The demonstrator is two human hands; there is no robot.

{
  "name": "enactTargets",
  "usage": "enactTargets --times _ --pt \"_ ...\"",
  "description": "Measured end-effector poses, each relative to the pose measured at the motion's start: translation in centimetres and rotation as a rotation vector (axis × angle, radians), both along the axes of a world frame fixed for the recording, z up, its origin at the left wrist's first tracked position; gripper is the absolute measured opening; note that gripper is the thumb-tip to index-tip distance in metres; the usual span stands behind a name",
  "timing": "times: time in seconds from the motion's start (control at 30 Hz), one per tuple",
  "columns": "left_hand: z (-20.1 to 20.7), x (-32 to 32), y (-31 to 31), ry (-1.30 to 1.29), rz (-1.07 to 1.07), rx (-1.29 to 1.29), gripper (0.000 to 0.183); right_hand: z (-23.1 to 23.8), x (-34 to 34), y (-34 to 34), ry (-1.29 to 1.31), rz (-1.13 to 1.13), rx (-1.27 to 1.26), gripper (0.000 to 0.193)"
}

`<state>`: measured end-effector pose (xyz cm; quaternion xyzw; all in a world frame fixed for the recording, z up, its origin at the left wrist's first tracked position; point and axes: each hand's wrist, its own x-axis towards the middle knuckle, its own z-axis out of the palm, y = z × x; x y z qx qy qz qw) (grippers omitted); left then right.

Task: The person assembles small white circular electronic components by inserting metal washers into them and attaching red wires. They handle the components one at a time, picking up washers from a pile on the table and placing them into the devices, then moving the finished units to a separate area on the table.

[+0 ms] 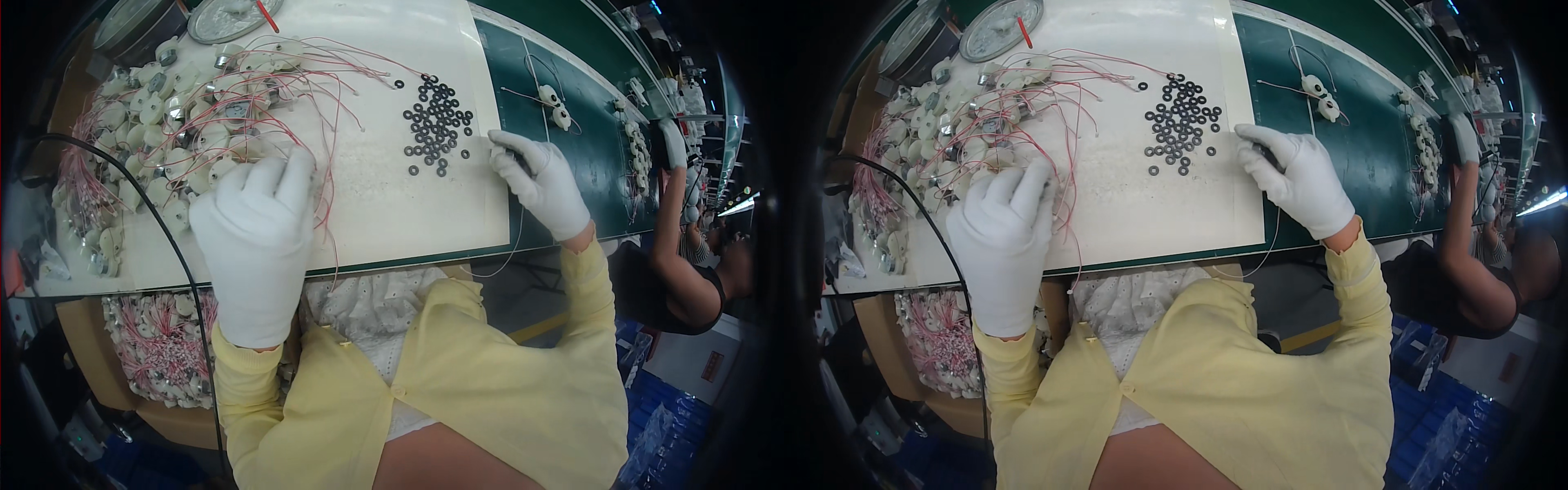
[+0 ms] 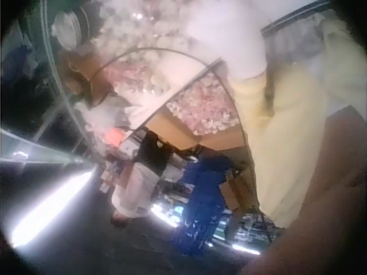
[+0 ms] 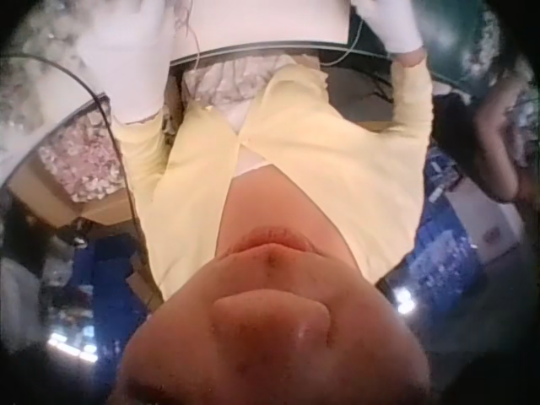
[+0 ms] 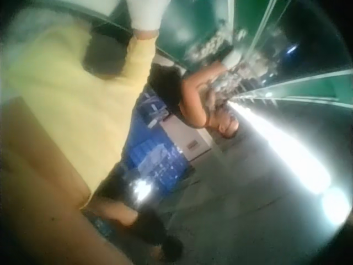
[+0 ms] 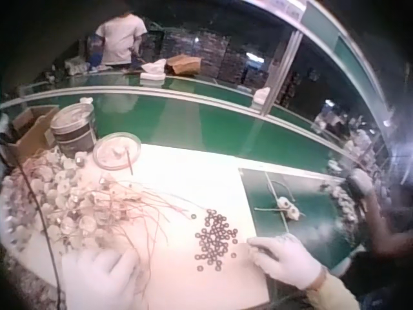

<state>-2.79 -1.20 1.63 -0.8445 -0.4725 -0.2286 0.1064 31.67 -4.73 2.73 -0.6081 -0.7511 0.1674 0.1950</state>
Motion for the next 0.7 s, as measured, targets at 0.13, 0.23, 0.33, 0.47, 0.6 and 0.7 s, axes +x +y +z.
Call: enactTargets --times 0.13,0.23,0.33,0.47,0.6,0.7 --pt "-0.7 0.2 -0.2 -0.051 -0.013 -0.015 0.029 0.7 -0.5 0.5 0.403 -0.034 -0.229 0.027" --pt "-0.7 0.5 -0.2 -0.067 0.002 0.006 0.030 0.3 -1.0 0.9 0.408 -0.031 -0.214 0.025" --pt "-1.2 0.3 -0.2 -0.079 -0.050 0.072 0.033 -1.0 -0.8 0.9 0.431 -0.052 -0.195 0.025" --pt "-1.8 -0.3 -0.7 -0.103 -0.075 0.017 0.041 -0.9 -1.3 1.0 0.409 -0.198 -0.229 0.027" --pt "-3.0 0.9 -1.7 -0.163 -0.072 -0.035 0.051 -0.1 -2.8 0.9 0.320 -0.312 -0.279 0.028" --pt "-3.2 1.0 -1.7 -0.186 -0.090 -0.059 0.054 -0.9 -3.3 0.7 0.297 -0.320 -0.191 0.027"
